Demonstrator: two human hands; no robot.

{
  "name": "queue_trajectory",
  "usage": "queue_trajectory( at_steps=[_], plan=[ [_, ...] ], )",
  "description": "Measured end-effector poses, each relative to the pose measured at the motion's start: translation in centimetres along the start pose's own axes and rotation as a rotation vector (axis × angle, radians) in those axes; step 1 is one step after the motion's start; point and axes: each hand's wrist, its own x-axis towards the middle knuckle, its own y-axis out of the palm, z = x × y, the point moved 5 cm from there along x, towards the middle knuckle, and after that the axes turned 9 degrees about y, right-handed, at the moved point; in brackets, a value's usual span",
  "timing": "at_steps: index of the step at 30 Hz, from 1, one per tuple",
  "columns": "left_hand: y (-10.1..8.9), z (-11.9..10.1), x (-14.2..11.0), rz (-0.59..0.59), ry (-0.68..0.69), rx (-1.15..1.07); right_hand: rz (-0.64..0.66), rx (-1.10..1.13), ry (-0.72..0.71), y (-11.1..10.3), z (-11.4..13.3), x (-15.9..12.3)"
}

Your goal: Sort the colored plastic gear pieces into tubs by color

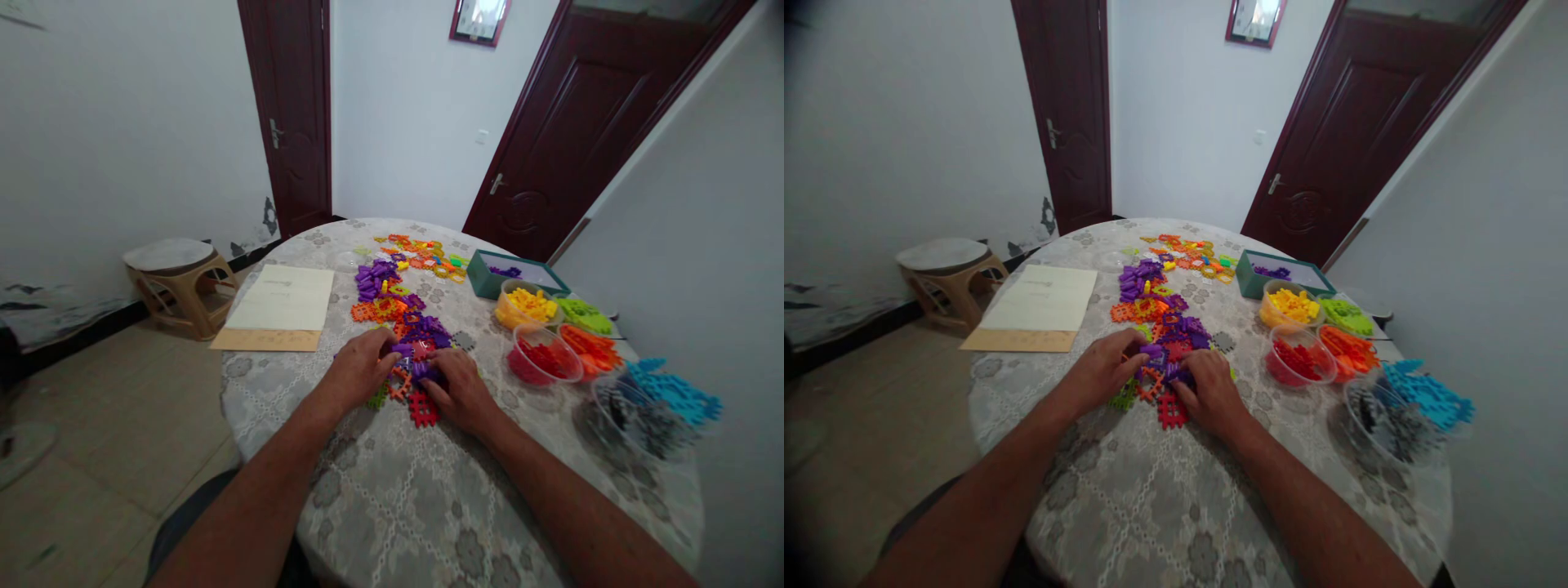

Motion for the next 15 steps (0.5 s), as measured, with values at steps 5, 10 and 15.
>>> queue_trajectory(
  at_steps=[5, 10, 15],
  plan=[
    [0.09, 0.15, -0.18, 0.010, 0.018, 0.012, 0.021, -0.020, 0.001, -0.29, 0.40, -0.09],
    [0.04, -0.29, -0.14, 0.015, 0.020, 0.030, 0.008, -0.013, -0.037, -0.18, 0.75, -0.20],
    [0.22, -0.26, -0.07, -0.001, 0.010, 0.041, 0.002, 0.039, -0.045, -0.24, 0.77, -0.24]
  ],
)
